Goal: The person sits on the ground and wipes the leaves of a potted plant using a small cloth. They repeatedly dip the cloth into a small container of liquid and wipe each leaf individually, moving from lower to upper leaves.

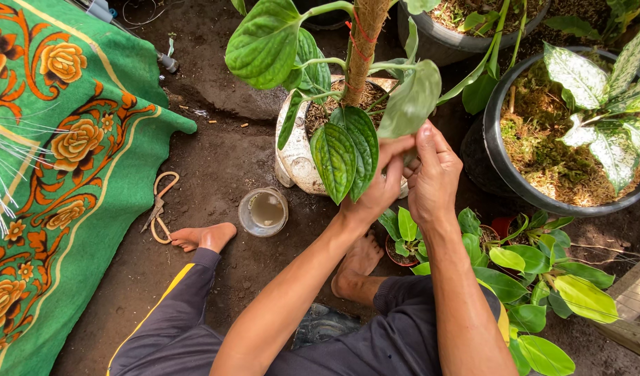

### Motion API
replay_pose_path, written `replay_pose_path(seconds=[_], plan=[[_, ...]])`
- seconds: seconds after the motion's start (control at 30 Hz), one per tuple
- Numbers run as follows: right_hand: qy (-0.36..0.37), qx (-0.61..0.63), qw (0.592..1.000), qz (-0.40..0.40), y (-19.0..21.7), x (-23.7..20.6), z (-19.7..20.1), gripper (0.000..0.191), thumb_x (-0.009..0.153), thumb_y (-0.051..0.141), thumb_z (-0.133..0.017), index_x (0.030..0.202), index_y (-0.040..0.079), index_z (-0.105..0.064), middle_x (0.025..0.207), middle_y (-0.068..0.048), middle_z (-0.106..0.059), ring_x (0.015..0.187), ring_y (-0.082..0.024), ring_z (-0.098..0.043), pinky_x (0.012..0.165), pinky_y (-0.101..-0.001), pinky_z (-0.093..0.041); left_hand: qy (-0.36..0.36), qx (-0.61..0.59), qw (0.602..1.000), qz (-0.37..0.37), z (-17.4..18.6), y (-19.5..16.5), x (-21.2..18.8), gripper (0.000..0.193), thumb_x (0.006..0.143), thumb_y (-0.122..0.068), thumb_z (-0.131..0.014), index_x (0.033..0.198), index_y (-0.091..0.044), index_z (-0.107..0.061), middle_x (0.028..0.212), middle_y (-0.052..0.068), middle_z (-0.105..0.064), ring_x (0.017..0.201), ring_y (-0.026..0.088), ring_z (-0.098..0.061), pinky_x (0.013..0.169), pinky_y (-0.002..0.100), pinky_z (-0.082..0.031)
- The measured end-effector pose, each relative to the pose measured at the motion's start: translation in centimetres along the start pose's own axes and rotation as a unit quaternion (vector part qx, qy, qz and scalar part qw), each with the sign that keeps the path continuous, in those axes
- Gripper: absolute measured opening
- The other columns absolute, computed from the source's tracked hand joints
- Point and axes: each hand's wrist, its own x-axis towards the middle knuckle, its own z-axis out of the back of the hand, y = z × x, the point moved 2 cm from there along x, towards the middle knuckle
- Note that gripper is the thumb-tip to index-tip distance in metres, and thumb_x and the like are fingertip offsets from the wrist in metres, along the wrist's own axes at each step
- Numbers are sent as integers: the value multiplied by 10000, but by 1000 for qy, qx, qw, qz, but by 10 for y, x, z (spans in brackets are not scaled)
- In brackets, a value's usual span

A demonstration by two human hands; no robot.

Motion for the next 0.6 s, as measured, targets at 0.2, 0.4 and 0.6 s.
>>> replay_pose_path(seconds=[0.2, 0.4, 0.6], plan=[[6, -9, 1000, 13, 1, -1, -3, 430, 1084, 298, -568, 1382, -8, -613, 1166, -98, -720, 952, -154, -729, 828, -322, -631, 33, -65, 997, -22, 29, -16, -15, 246, 970, 26, -638, 1145, -122, -726, 1084, -20, -756, 1054, 150, -747, 1013, 322, -606], [-4, -33, 999, 17, 0, 0, -5, 415, 1074, 300, -568, 1366, 8, -614, 1159, -75, -717, 946, -136, -716, 846, -325, -631, -180, -37, 974, 134, 1, -9, 1, 210, 1012, -55, -631, 1206, 12, -673, 1148, 108, -735, 1051, 192, -706, 934, 337, -570], [-6, -118, 992, 53, -2, -2, -2, 438, 1119, 312, -559, 1412, -2, -645, 1160, -36, -702, 929, -74, -636, 786, -253, -551, -149, -80, 979, 111, -22, -7, 9, 221, 1030, -82, -615, 1233, -3, -651, 1143, 93, -713, 1051, 184, -696, 932, 313, -563]])
